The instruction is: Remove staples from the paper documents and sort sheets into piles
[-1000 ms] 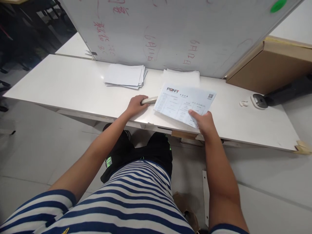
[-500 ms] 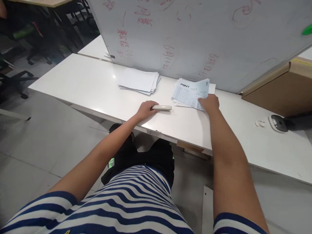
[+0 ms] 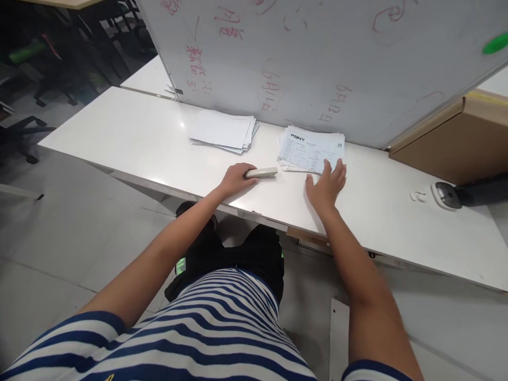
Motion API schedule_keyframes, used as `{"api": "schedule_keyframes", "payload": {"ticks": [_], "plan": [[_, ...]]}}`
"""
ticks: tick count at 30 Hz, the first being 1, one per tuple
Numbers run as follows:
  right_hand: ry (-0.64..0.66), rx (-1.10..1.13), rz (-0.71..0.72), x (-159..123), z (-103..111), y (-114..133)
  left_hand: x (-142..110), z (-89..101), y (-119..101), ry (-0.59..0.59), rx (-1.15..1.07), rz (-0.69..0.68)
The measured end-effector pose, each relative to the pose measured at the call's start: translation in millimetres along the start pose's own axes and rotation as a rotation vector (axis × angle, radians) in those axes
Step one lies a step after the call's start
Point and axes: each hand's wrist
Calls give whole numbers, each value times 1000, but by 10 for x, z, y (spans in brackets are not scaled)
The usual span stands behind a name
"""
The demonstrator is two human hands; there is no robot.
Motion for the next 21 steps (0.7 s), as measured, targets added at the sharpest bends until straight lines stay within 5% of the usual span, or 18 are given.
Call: {"api": "schedule_keyframes", "payload": {"ticks": [5, 10, 21], "plan": [[60, -24, 53, -334, -44, 70, -11, 73, 33, -128, -119, 104], [74, -60, 51, -302, -64, 130, 330, 172, 217, -321, 121, 248], [124, -96, 20, -280, -26, 171, 957, 110, 609, -228, 252, 505]]}}
Point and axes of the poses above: each hand's wrist, its own x-axis towards the middle knuckle, its own z-axis out of the back of the hand, y = z × x, and after that the axes turned 8 degrees about x, right-handed
